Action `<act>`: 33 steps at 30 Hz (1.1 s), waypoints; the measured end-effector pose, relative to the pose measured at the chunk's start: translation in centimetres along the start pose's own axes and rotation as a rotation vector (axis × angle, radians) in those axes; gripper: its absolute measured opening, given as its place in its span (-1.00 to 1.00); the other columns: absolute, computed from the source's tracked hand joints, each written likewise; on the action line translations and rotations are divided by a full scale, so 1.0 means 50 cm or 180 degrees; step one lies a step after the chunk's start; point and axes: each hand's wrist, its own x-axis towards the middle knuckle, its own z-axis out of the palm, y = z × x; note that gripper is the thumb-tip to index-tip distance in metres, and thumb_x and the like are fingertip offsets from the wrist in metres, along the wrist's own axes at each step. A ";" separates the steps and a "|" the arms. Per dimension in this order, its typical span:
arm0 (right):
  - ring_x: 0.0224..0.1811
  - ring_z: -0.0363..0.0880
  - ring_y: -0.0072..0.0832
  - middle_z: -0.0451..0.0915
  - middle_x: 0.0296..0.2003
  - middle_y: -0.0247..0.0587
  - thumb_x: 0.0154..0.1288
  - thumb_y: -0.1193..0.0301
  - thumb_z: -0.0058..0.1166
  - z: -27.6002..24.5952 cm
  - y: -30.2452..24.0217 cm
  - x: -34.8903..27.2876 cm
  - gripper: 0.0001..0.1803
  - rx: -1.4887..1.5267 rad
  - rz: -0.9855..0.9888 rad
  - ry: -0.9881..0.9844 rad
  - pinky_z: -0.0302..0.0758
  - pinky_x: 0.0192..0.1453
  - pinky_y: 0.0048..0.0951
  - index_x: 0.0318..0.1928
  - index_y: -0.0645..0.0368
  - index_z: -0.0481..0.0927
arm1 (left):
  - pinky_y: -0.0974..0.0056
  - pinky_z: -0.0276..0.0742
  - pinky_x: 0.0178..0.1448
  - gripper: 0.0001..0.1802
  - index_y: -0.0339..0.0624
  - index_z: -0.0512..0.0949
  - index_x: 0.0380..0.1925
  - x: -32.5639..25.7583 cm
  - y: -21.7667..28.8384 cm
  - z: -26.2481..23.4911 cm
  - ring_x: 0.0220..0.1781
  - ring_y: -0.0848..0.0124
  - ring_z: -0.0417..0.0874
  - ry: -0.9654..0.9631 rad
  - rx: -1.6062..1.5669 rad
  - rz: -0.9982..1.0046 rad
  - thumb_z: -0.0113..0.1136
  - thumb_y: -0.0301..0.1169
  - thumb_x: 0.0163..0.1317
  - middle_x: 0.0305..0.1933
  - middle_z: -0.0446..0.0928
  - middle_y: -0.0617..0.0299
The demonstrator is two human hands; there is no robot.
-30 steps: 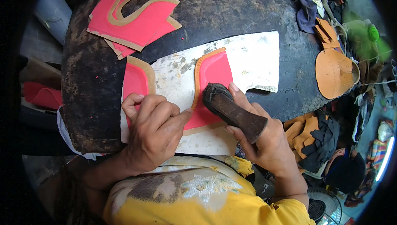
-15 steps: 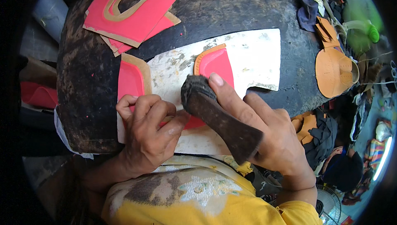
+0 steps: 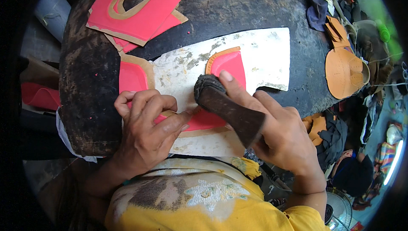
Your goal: The person uses a small knife to trim the edges of a pink and tan U-shaped leather piece, then uses a hammer to tap along the edges. They flip the piece to inspect both sides and continue trimming and hammering the edges.
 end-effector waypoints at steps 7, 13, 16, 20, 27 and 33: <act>-0.52 0.56 -0.23 0.53 -0.42 -0.19 0.09 0.46 0.37 0.018 0.008 0.006 -0.10 -0.0429 -0.0491 0.0374 0.52 -0.45 -0.24 0.50 -0.05 0.37 | -0.14 0.09 0.22 -0.90 0.08 0.67 -0.30 -0.003 -0.003 0.006 0.09 0.38 0.54 0.0117 0.0084 0.0035 0.29 -0.36 0.16 -0.10 0.53 0.41; 0.16 0.66 0.02 0.64 0.11 0.18 0.25 0.31 0.36 0.017 -0.001 -0.012 -0.26 0.0199 0.0166 -0.0486 0.56 0.22 -0.23 0.38 0.35 0.42 | -0.16 0.10 0.23 -0.89 0.04 0.64 -0.29 0.010 -0.004 -0.008 0.08 0.35 0.52 0.0011 0.0088 0.0083 0.25 -0.38 0.16 -0.16 0.51 0.37; -0.10 0.72 -0.09 0.68 -0.07 0.06 0.23 0.37 0.34 0.021 0.012 -0.025 -0.28 0.0011 -0.0018 -0.0207 0.60 -0.01 -0.22 0.38 0.28 0.44 | -0.21 0.09 0.25 -0.88 -0.03 0.62 -0.28 0.026 -0.019 -0.035 0.09 0.32 0.50 -0.0307 0.0092 0.0187 0.22 -0.40 0.16 -0.20 0.49 0.33; -0.59 0.49 -0.38 0.41 -0.51 -0.29 0.09 0.43 0.35 0.039 0.054 -0.044 -0.18 -0.0611 -0.0806 0.0384 0.40 -0.56 -0.31 0.44 -0.08 0.46 | -0.27 0.08 0.26 -0.87 -0.12 0.59 -0.27 0.037 -0.024 -0.056 0.12 0.29 0.47 -0.0724 -0.0091 0.0570 0.17 -0.43 0.16 -0.20 0.49 0.29; -0.64 0.44 -0.48 0.48 -0.47 -0.27 0.02 0.45 0.37 0.083 0.098 -0.092 -0.34 -0.0493 -0.1441 0.1346 0.39 -0.63 -0.48 0.24 -0.10 0.62 | -0.23 -0.01 0.33 -0.80 -0.03 0.70 -0.33 0.009 0.021 -0.017 -0.02 0.41 0.51 0.0477 0.0989 0.1251 0.43 -0.42 -0.02 -0.29 0.55 0.45; -0.63 0.44 -0.50 0.48 -0.48 -0.27 0.02 0.46 0.38 0.089 0.101 -0.087 -0.33 -0.0584 -0.1566 0.1503 0.38 -0.63 -0.49 0.25 0.05 0.61 | -0.21 -0.02 0.32 -0.78 -0.04 0.70 -0.29 0.002 0.024 -0.016 -0.02 0.41 0.49 0.0573 0.1287 0.1347 0.43 -0.44 -0.01 -0.27 0.55 0.45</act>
